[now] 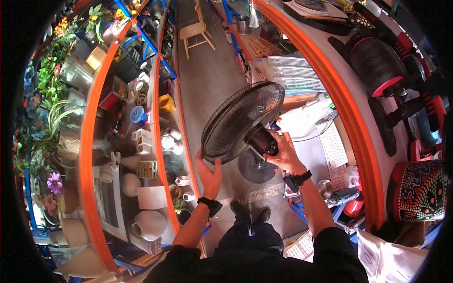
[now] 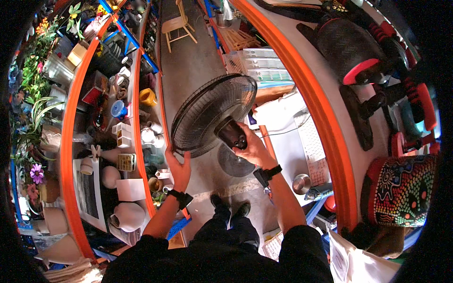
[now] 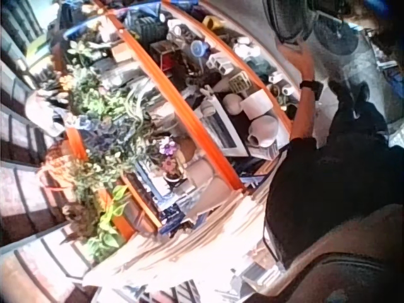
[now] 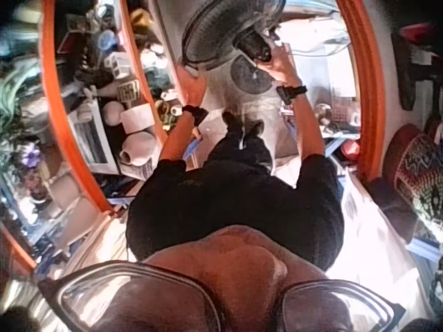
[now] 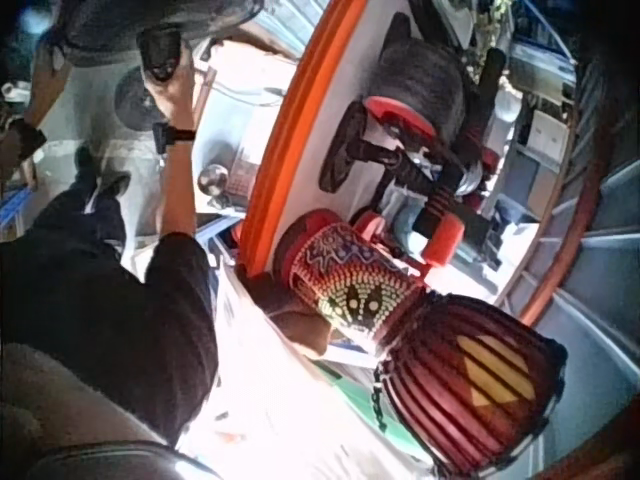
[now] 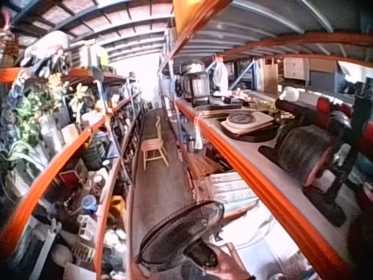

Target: Inspecting and repairing a pedestal fan.

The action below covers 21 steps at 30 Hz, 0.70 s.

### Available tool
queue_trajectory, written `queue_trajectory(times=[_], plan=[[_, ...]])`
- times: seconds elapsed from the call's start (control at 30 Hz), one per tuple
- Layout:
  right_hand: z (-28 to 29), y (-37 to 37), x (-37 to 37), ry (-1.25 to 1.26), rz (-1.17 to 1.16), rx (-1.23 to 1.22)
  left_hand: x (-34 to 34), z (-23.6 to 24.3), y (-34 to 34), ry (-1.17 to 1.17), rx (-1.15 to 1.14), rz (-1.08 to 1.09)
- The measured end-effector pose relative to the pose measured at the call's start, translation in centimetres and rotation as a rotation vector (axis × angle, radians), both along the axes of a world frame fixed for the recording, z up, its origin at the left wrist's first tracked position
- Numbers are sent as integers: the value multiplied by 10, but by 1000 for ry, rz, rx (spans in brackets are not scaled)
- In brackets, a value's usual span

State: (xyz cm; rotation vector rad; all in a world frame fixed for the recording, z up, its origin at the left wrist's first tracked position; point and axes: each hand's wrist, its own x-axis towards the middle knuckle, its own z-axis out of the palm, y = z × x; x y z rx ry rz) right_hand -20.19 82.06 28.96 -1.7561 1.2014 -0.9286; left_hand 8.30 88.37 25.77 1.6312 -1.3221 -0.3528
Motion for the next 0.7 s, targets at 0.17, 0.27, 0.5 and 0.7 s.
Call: queue_trajectory(times=[0.17,0.27,0.5,0.7], plan=[[-6,10,15,-91,95,63,14,0,34,-230,11,87],[-3,5,18,-59,105,33,15,2,44,-232,38,118],[-18,-20,17,-135,103,36,12,11,25,-182,103,80],[-24,-27,13,-16,-92,39,15,2,10,-248,92,40]])
